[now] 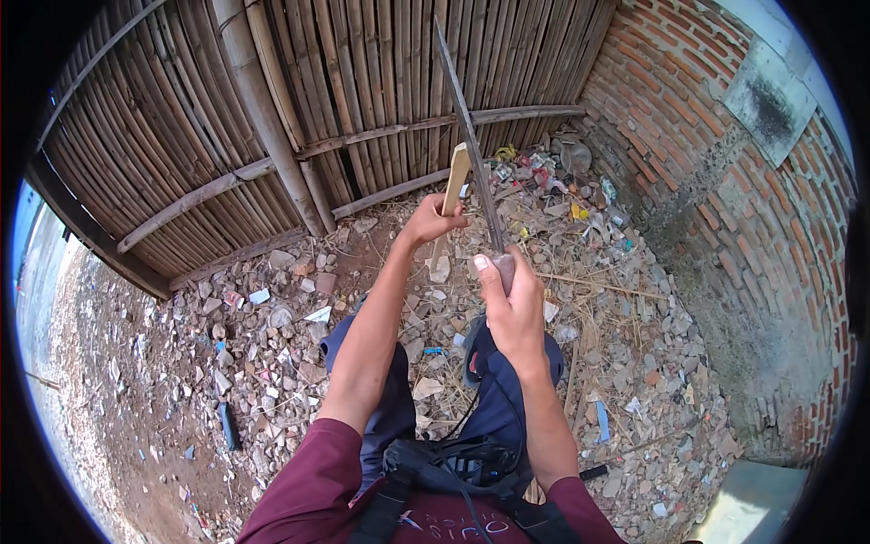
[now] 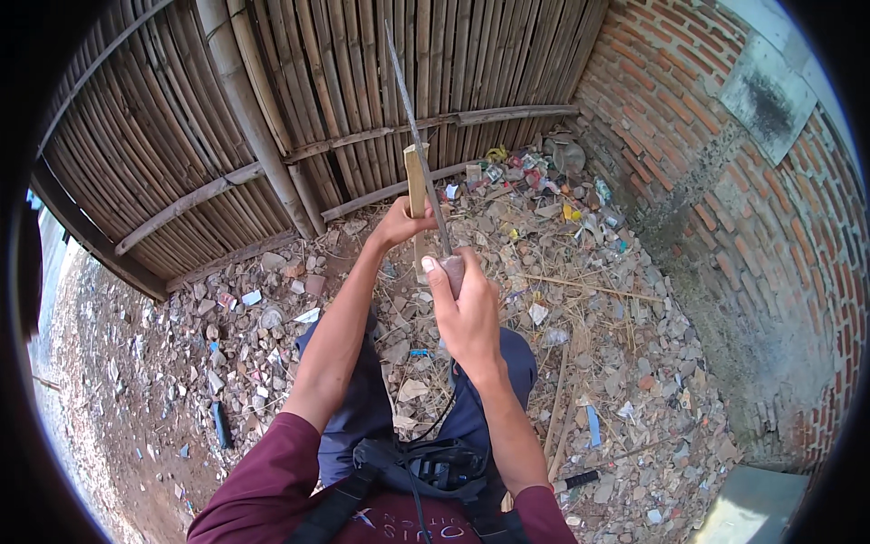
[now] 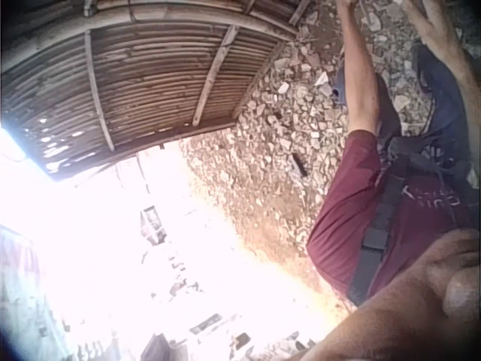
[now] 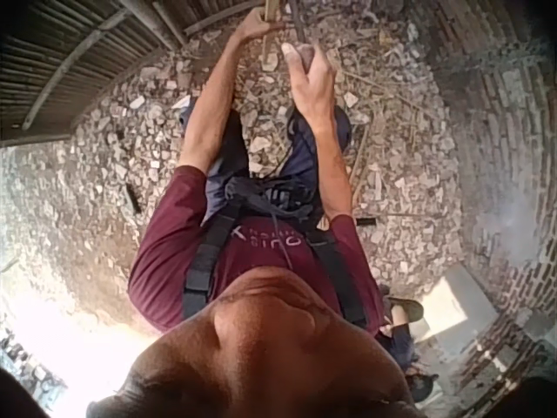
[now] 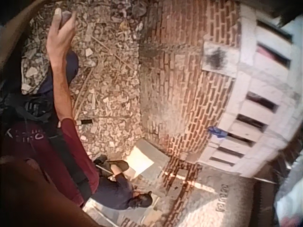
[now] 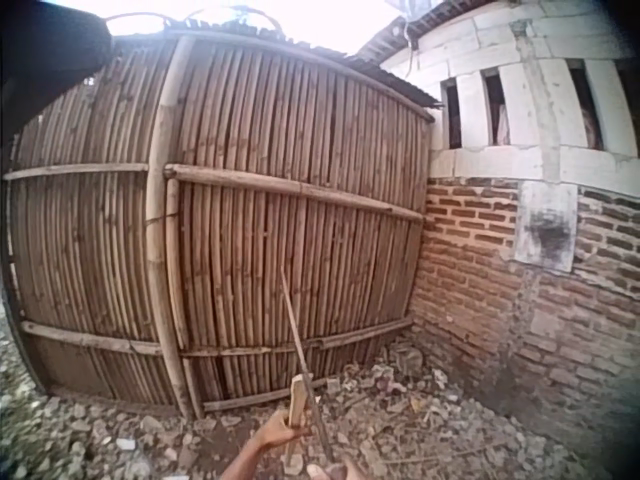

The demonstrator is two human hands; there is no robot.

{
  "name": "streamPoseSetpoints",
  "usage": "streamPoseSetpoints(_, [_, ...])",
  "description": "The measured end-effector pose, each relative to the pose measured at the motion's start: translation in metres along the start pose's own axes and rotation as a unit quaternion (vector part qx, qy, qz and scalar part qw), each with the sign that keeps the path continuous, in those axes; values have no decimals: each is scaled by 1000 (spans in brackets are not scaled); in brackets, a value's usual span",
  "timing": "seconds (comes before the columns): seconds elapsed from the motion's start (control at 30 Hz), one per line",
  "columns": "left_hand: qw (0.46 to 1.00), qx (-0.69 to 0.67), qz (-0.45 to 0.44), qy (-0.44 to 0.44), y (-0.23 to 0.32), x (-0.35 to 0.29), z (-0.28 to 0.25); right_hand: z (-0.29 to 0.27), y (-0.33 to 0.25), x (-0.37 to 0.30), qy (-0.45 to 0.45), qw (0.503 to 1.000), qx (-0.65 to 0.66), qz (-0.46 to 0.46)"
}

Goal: The person shaves a thin wooden strip with a machete and then uses a small knife to carve the edges of the strip.

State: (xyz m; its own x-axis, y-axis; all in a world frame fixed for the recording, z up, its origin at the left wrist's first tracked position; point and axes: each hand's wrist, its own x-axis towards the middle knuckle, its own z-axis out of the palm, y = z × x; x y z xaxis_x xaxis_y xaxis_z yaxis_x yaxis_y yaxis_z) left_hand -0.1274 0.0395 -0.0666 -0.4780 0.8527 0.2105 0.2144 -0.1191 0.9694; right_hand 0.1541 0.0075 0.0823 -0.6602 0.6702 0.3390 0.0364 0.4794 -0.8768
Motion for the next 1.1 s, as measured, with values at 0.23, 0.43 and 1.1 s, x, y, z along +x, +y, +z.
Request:
streamPoseSetpoints(0.23, [995,76,-47,-44,-17,-8,6,-6,14,0,-15,998,51,37])
streamPoseSetpoints(0.43, [987,155,25,-36,-47,-5,11,-21,22,4,-48,988,128,71])
streamPoseSetpoints(1.1, [954,268,121,54,60,2,-5,-66,-70,41,-16,992,123,17])
